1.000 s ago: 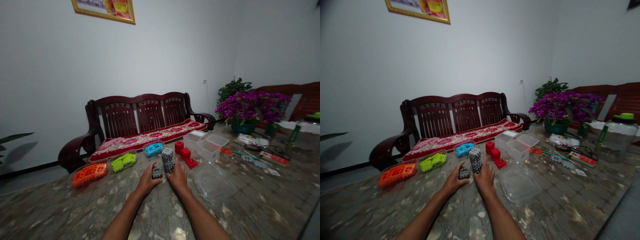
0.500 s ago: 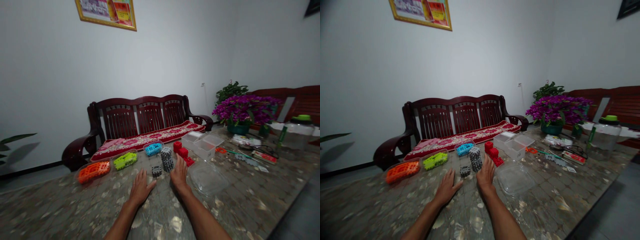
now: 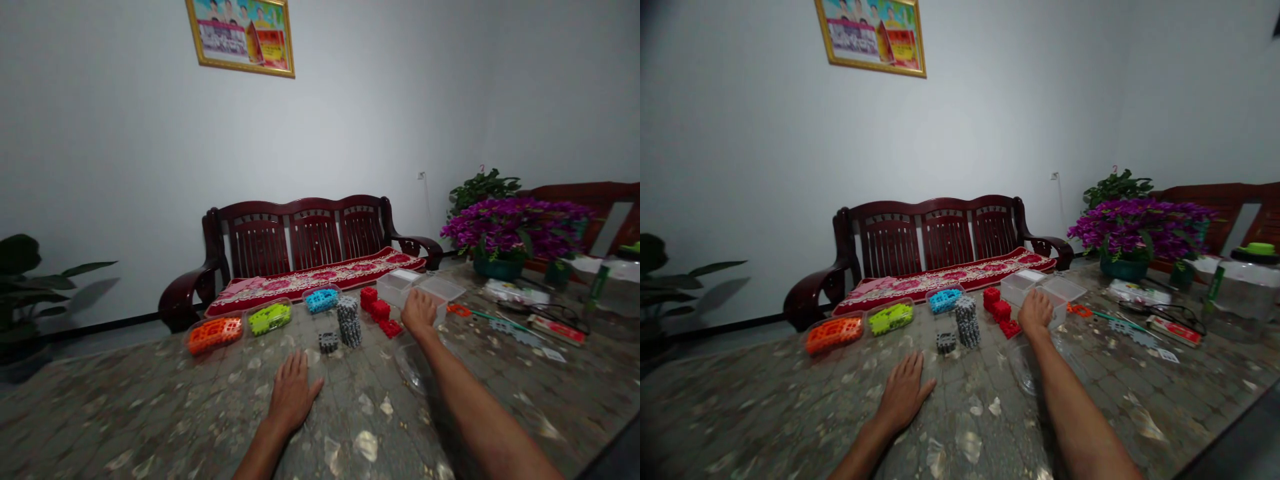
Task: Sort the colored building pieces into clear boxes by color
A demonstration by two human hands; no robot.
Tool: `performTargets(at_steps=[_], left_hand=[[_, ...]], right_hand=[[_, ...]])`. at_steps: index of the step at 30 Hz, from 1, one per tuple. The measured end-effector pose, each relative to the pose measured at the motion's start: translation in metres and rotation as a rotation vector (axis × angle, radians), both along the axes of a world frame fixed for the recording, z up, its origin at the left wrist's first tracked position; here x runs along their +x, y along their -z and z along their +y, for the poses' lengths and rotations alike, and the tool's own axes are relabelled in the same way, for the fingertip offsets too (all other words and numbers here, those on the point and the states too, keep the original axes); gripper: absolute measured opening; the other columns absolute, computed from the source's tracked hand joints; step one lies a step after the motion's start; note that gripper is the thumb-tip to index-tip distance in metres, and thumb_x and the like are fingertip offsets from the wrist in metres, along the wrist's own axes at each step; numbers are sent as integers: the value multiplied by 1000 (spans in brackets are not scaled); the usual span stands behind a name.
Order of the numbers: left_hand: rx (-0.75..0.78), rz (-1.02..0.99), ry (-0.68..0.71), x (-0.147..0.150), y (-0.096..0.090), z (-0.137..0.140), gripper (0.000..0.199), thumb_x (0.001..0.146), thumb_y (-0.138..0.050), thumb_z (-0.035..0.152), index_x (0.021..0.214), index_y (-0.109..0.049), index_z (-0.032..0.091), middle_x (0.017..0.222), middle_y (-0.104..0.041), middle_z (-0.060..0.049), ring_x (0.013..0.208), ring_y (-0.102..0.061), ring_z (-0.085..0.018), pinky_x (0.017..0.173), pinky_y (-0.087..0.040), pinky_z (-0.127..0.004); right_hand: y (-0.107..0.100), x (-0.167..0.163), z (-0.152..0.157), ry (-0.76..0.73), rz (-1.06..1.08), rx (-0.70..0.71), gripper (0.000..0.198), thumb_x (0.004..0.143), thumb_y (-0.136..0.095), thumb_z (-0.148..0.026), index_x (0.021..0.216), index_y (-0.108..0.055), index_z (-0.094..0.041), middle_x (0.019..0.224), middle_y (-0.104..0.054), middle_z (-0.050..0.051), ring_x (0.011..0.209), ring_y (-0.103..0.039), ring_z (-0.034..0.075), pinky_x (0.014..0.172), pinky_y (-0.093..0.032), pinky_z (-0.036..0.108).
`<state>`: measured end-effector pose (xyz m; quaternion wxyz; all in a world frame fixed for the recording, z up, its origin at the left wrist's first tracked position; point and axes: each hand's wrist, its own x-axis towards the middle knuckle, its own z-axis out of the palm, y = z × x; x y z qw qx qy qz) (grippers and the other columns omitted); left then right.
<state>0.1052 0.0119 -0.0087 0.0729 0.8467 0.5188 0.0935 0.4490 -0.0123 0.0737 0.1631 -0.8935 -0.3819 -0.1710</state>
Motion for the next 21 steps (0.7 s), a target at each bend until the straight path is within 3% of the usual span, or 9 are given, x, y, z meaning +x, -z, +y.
performTargets(at_steps=[6,12,17,21], left_hand=[[18,-74,-4,-1,6,1,72,89,-46,50,150,-46,11,159,-37,-20,150,-30,-37,122,-19,-57],[-40,-169,-4,-4,4,1,74,87,-49,48,149,-45,8,160,-36,-20,151,-28,-37,124,-15,-55],[-62,-418,-62,-10,7,7,70,90,-44,41,150,-38,8,158,-40,-20,148,-36,-31,123,-21,-49],[-89,-809,-172,-13,14,14,61,92,-45,39,146,-41,10,155,-45,-19,145,-42,-28,120,-30,-42]], right_hand=[[1,27,-5,-17,38,-143,35,86,-44,-3,109,-71,-6,96,-74,23,101,-69,30,89,-38,41],[-11,36,-13,-75,-15,-179,35,85,-45,-2,95,-76,-14,94,-76,18,94,-69,27,90,-36,39],[-37,19,-15,-142,-143,-87,43,89,-39,-4,117,-70,-16,108,-75,16,103,-65,25,104,-26,42],[-76,-31,-19,-316,-308,162,43,93,-39,-10,124,-67,-18,109,-74,12,103,-61,25,111,-19,40]])
